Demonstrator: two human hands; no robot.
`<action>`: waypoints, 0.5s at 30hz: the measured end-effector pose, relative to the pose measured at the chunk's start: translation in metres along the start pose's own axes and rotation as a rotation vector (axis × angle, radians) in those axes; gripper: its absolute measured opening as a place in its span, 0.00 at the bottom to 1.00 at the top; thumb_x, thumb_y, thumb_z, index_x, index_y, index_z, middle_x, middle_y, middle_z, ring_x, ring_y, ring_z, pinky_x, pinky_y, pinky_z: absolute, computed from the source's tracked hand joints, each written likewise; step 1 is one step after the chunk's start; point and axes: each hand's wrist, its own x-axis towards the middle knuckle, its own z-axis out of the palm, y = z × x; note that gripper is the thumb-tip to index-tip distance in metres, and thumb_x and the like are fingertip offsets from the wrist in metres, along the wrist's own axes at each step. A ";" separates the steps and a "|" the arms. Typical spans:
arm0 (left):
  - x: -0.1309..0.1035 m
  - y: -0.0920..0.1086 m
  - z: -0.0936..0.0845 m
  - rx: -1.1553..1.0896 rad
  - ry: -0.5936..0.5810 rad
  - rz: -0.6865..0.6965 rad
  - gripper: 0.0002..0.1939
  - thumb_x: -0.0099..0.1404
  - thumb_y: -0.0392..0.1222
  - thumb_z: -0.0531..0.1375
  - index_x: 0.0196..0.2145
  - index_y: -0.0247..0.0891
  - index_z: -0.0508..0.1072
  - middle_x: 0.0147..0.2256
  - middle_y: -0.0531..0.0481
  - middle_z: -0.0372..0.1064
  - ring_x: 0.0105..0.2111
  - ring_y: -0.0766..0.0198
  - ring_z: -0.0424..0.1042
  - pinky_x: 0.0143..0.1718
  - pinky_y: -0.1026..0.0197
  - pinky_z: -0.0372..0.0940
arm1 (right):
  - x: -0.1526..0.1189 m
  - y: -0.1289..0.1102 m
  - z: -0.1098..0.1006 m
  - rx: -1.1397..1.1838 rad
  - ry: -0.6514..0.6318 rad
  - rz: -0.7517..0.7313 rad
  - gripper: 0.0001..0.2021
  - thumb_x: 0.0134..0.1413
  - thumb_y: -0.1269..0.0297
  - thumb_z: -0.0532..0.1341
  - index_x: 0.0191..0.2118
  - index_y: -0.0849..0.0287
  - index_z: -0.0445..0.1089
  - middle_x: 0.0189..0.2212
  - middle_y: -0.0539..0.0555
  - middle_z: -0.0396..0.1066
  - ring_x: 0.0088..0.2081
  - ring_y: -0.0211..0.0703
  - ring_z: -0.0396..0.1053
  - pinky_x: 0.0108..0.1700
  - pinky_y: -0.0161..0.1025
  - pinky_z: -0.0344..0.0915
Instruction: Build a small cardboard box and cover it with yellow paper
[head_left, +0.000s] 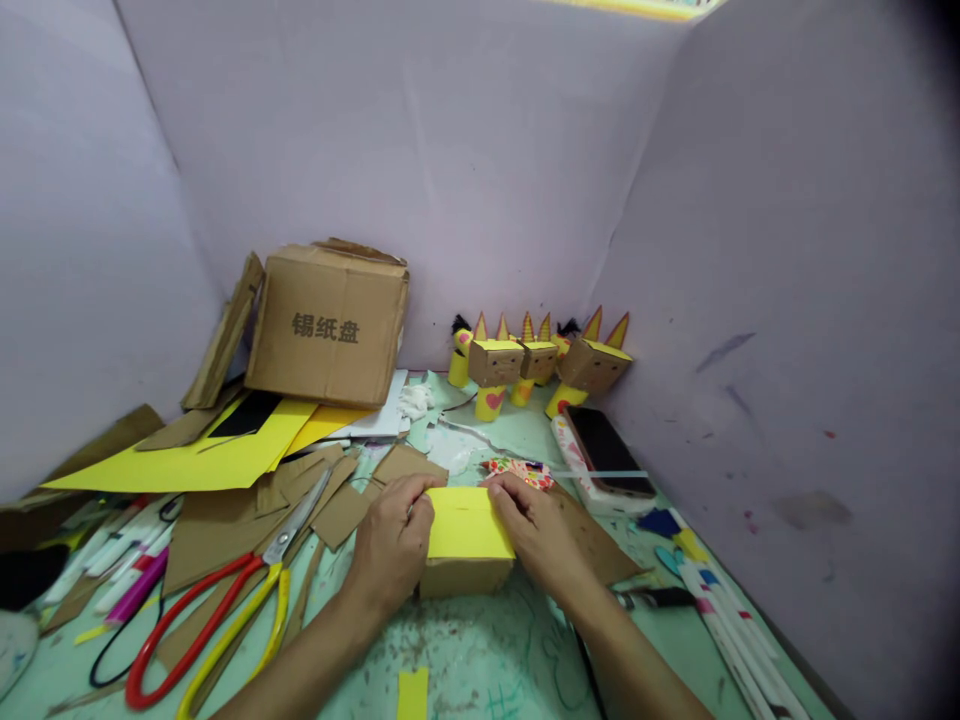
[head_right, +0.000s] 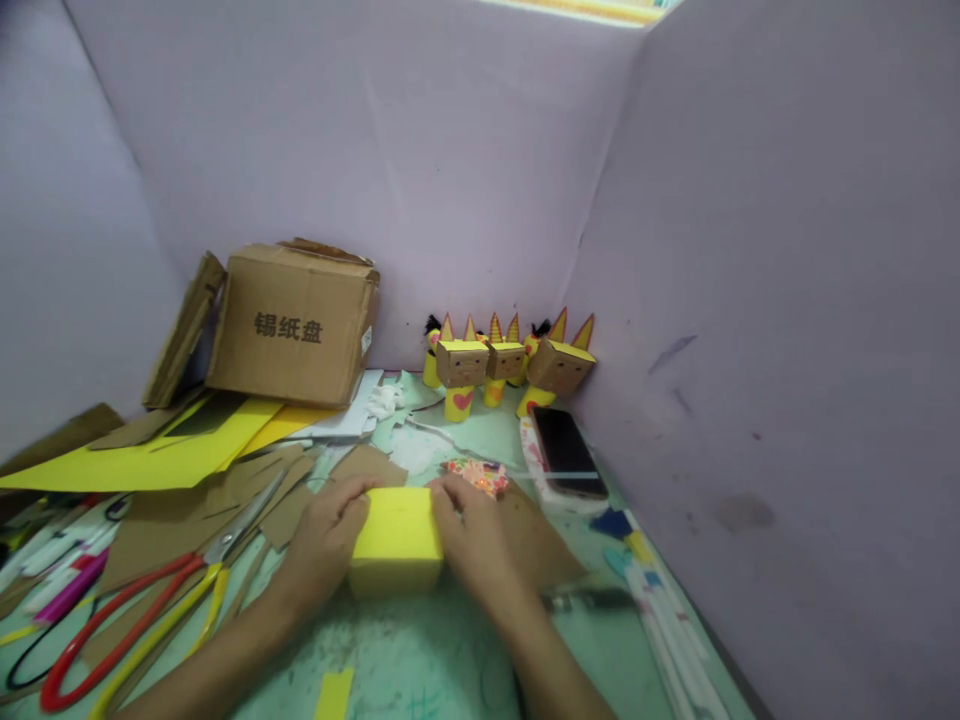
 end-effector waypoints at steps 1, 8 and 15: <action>0.000 0.000 0.000 0.010 -0.004 0.008 0.18 0.59 0.39 0.46 0.35 0.36 0.74 0.37 0.45 0.73 0.40 0.55 0.69 0.43 0.56 0.62 | 0.000 0.000 0.000 -0.006 -0.004 0.000 0.15 0.57 0.60 0.50 0.30 0.60 0.71 0.25 0.51 0.70 0.29 0.42 0.66 0.29 0.34 0.58; 0.001 -0.003 0.000 0.079 0.026 0.053 0.19 0.59 0.39 0.45 0.36 0.36 0.75 0.39 0.44 0.74 0.41 0.55 0.69 0.45 0.55 0.62 | 0.003 0.004 0.006 0.106 0.042 -0.131 0.15 0.52 0.66 0.50 0.38 0.55 0.74 0.45 0.55 0.72 0.49 0.47 0.65 0.53 0.44 0.57; 0.000 -0.003 0.001 0.056 0.003 0.018 0.20 0.61 0.40 0.44 0.38 0.33 0.75 0.39 0.42 0.74 0.42 0.54 0.69 0.45 0.54 0.62 | 0.001 0.006 0.008 0.140 -0.016 0.092 0.15 0.53 0.61 0.51 0.38 0.58 0.74 0.27 0.52 0.73 0.30 0.43 0.68 0.29 0.35 0.60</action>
